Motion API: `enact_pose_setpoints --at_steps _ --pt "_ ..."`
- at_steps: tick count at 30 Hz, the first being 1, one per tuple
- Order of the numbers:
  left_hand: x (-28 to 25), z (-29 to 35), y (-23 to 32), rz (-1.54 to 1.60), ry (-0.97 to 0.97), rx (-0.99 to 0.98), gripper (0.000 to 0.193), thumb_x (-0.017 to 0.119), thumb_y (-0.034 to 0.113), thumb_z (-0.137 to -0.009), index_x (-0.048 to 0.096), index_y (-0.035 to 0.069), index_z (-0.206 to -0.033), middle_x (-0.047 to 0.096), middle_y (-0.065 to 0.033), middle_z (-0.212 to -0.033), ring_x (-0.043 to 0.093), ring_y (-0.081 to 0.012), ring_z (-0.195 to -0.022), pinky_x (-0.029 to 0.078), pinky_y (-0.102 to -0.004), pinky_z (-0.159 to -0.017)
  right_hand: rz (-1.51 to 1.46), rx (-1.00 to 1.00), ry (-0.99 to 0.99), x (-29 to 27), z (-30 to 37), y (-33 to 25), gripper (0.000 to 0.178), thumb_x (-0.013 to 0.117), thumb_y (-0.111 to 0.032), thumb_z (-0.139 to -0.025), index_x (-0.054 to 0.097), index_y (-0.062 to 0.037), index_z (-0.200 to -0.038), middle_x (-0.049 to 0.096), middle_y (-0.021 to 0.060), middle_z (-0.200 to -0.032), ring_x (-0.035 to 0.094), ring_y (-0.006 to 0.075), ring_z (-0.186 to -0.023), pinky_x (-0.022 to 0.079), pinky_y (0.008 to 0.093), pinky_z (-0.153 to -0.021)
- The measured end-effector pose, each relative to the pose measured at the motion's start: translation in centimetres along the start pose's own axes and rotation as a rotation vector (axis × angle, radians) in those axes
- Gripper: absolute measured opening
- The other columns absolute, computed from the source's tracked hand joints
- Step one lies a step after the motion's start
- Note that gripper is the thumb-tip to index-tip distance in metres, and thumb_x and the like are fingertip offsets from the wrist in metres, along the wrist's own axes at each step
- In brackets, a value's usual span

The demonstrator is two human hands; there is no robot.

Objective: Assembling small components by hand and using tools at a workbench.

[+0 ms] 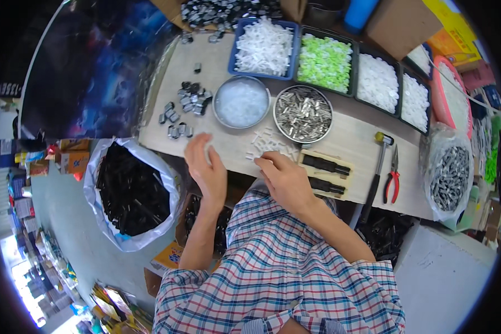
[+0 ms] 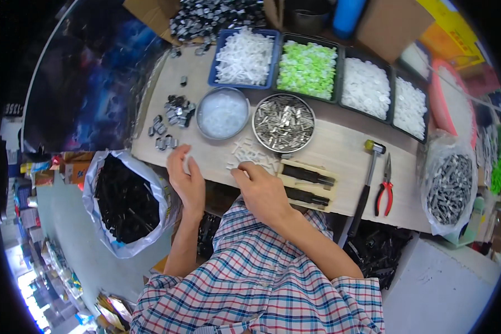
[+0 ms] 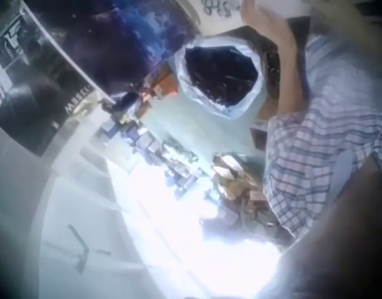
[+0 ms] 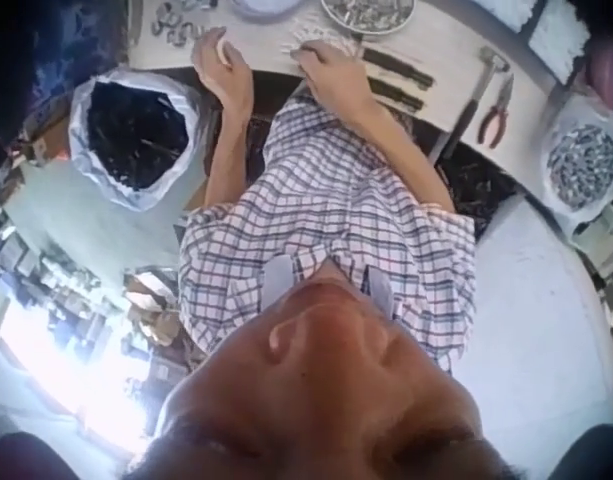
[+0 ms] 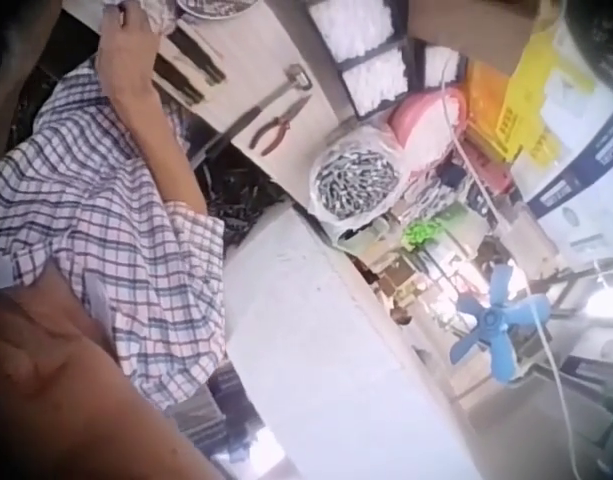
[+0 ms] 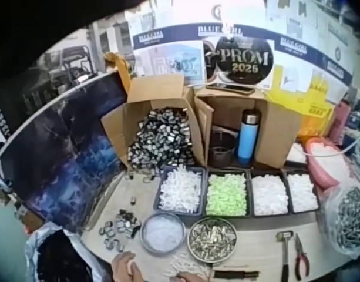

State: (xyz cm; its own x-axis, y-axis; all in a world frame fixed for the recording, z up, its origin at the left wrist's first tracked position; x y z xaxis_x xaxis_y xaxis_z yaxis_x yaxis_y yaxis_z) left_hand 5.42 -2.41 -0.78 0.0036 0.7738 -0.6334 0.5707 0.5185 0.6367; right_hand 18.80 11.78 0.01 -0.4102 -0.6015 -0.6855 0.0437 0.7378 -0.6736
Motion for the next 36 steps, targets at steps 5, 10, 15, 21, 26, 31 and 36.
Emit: enact_pose_setpoints --at_steps 5,10,15,21,26,31,36 --pt "-0.7 -2.3 -8.0 -0.271 -0.117 0.075 0.042 0.05 -0.008 -0.089 0.055 -0.003 -0.13 0.055 -0.0248 -0.136 0.045 -0.0448 -0.134 0.036 -0.0511 -0.115 -0.162 -0.071 -0.028 5.5 -2.1 -1.8 0.024 0.062 -0.003 -0.086 0.064 -0.0028 -0.109 0.066 0.0203 -0.112 0.068 0.0381 -0.093 0.058 0.0417 -0.079" --pt "-0.5 -0.6 -10.6 -0.199 0.0 0.15 0.04 0.058 0.001 -0.094 0.054 -0.002 -0.133 0.054 -0.0216 -0.141 0.051 -0.0382 -0.131 0.041 -0.0447 -0.112 -0.034 -0.259 0.14 13.3 -8.1 -4.5 0.023 0.058 -0.01 -0.085 0.06 0.0004 -0.105 0.061 0.0137 -0.105 0.062 0.0314 -0.096 0.053 0.0385 -0.083" --pt "0.1 0.3 -11.7 0.163 0.018 -0.071 0.047 0.062 0.003 -0.096 0.05 0.0 -0.141 0.059 -0.0175 -0.132 0.061 -0.0278 -0.114 0.049 -0.0352 -0.1 -0.02 -0.208 0.112 15.4 -10.7 -4.5 0.029 0.058 -0.018 -0.084 0.064 -0.0023 -0.107 0.062 0.0089 -0.103 0.061 0.0265 -0.097 0.051 0.0385 -0.083" --pt "-0.7 -0.2 -10.6 -0.034 0.037 0.086 0.043 0.065 0.006 -0.095 0.055 -0.002 -0.137 0.06 -0.0168 -0.132 0.062 -0.0291 -0.114 0.049 -0.037 -0.1 0.079 -0.322 0.163 15.1 -9.8 -4.3 0.027 0.059 -0.019 -0.083 0.063 -0.002 -0.104 0.061 0.008 -0.103 0.06 0.025 -0.096 0.051 0.0352 -0.08" --pt "-0.7 -0.6 -10.0 -0.089 0.016 0.197 0.039 0.067 0.009 -0.094 0.059 -0.003 -0.13 0.062 -0.0192 -0.131 0.058 -0.0366 -0.124 0.046 -0.0437 -0.106 0.106 -0.331 0.142 15.1 -9.2 -3.8 0.027 0.061 -0.018 -0.082 0.063 -0.0013 -0.104 0.062 0.0085 -0.096 0.06 0.0255 -0.09 0.05 0.0353 -0.079" --pt "-0.3 -0.8 -8.6 -0.123 -0.005 0.208 0.025 0.063 0.006 -0.096 0.063 -0.005 -0.119 0.064 -0.0212 -0.126 0.056 -0.0412 -0.127 0.048 -0.049 -0.104 0.066 -0.305 0.063 11.8 -7.9 -3.4 0.023 0.062 -0.017 -0.081 0.062 -0.0015 -0.098 0.062 0.0104 -0.093 0.061 0.0272 -0.089 0.051 0.0363 -0.077" --pt "0.2 -0.9 -9.5 -0.026 0.033 0.055 0.025 0.066 0.002 -0.094 0.063 -0.005 -0.118 0.064 -0.0217 -0.124 0.055 -0.0401 -0.127 0.048 -0.0457 -0.102 -0.174 -0.217 0.2 1.9 -2.5 -2.3 0.018 0.067 -0.014 -0.083 0.061 -0.0037 -0.097 0.062 0.0117 -0.092 0.063 0.0302 -0.088 0.053 0.04 -0.076"
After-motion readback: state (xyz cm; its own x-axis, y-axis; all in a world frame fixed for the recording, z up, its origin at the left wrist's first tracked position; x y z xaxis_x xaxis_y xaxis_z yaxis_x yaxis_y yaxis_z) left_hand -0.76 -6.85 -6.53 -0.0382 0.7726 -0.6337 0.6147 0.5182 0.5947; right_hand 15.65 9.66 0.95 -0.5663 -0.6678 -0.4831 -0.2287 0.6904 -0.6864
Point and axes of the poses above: each hand's wrist, its own z-axis away from the middle knuckle, its own x-axis out of the palm, y = z × x, the point moved 4 cm from there along -z, towards the middle knuckle
